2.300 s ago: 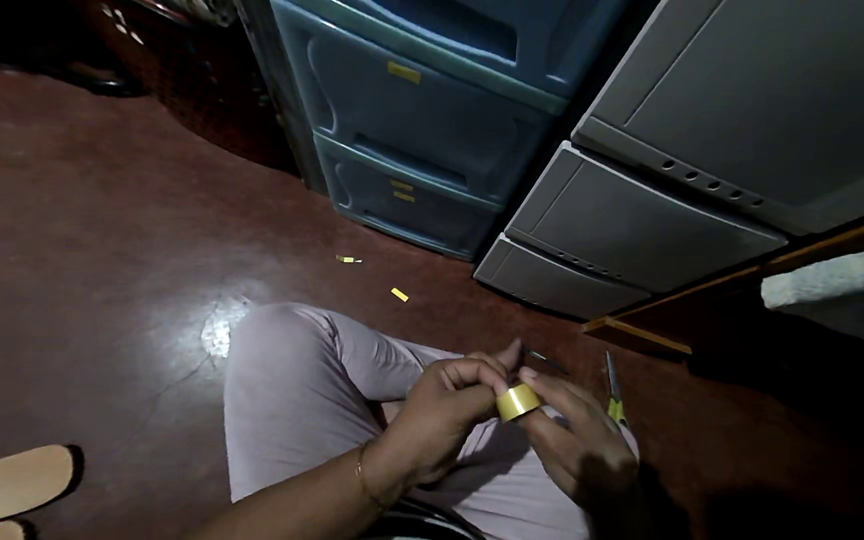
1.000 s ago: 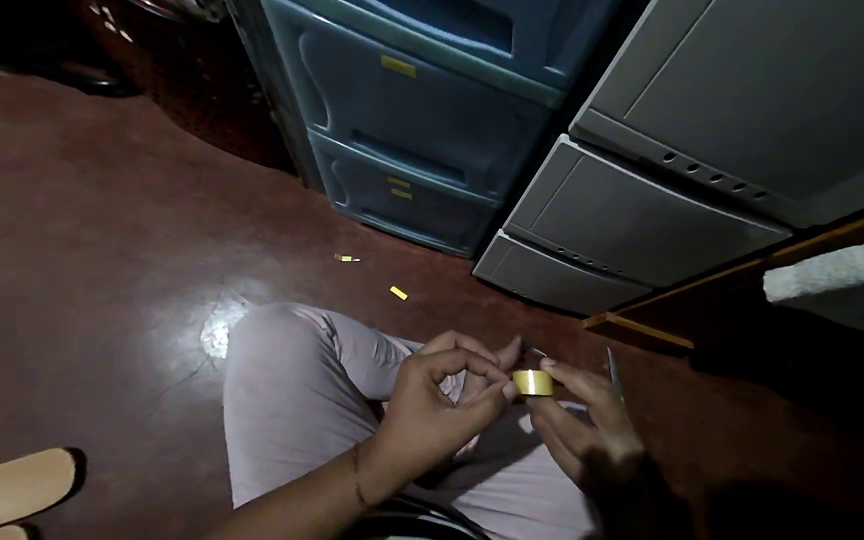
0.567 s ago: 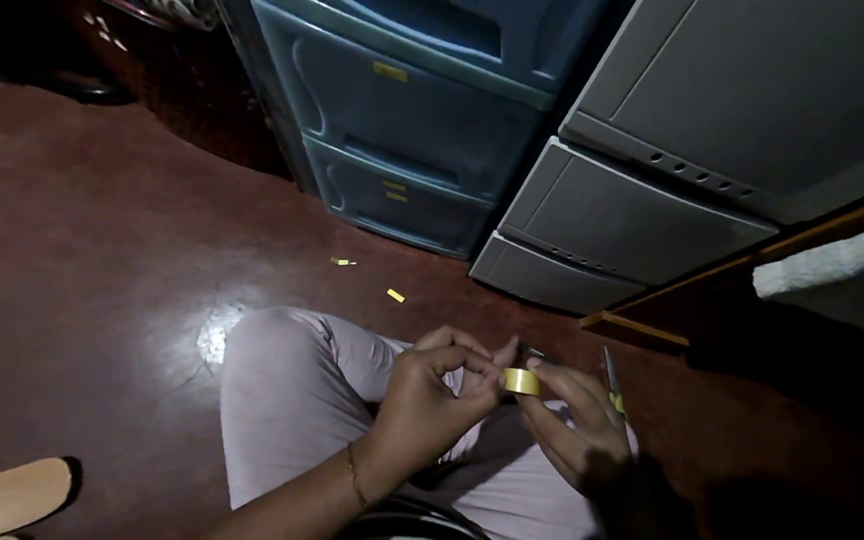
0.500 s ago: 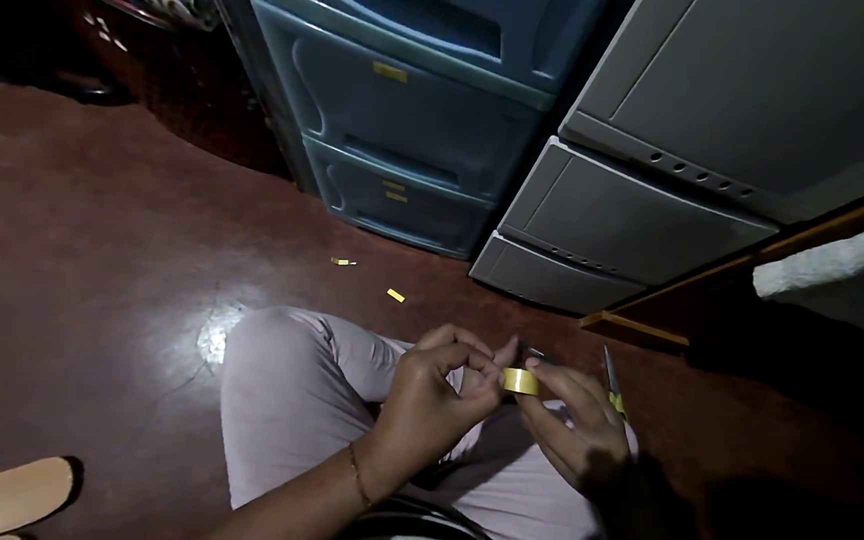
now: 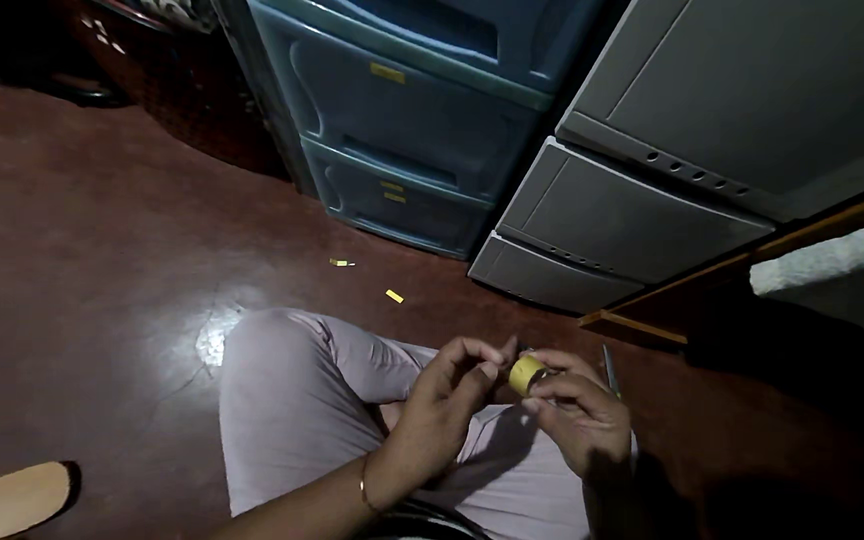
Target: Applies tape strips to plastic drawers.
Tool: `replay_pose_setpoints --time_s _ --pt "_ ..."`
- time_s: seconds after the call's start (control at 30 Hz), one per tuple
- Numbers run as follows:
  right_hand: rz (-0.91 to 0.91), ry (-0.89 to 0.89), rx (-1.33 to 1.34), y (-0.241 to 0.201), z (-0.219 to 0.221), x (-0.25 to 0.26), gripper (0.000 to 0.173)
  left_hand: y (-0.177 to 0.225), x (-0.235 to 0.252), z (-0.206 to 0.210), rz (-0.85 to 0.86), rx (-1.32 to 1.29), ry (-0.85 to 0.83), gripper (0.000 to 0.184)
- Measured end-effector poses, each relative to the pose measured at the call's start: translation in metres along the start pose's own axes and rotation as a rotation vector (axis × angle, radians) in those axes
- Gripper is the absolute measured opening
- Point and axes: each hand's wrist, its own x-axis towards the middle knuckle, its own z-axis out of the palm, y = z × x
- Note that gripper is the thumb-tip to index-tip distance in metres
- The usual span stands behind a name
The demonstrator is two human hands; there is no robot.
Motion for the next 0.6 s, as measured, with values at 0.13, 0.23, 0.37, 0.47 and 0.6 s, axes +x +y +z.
replay_pose_setpoints --time_s 0.13,0.23,0.37,0.47,0.6 --pt "0.097 -0.071 0.179 -0.003 -0.007 0.001 0.013 0.000 0.011 -0.014 0.355 0.340 -0.098 0.030" --pt "0.111 -0.106 0.181 -0.004 -0.007 0.001 0.014 0.007 0.017 -0.020 0.400 0.468 -0.149 0.022" --pt "0.092 -0.152 0.118 -0.005 -0.010 0.002 0.012 0.015 0.022 -0.027 0.320 0.524 -0.235 0.019" --pt "0.096 -0.202 0.092 -0.007 -0.014 0.003 0.009 0.017 0.024 -0.032 0.332 0.550 -0.279 0.017" --pt "0.117 -0.230 0.103 -0.009 -0.016 0.003 0.008 0.017 0.024 -0.035 0.393 0.596 -0.289 0.015"
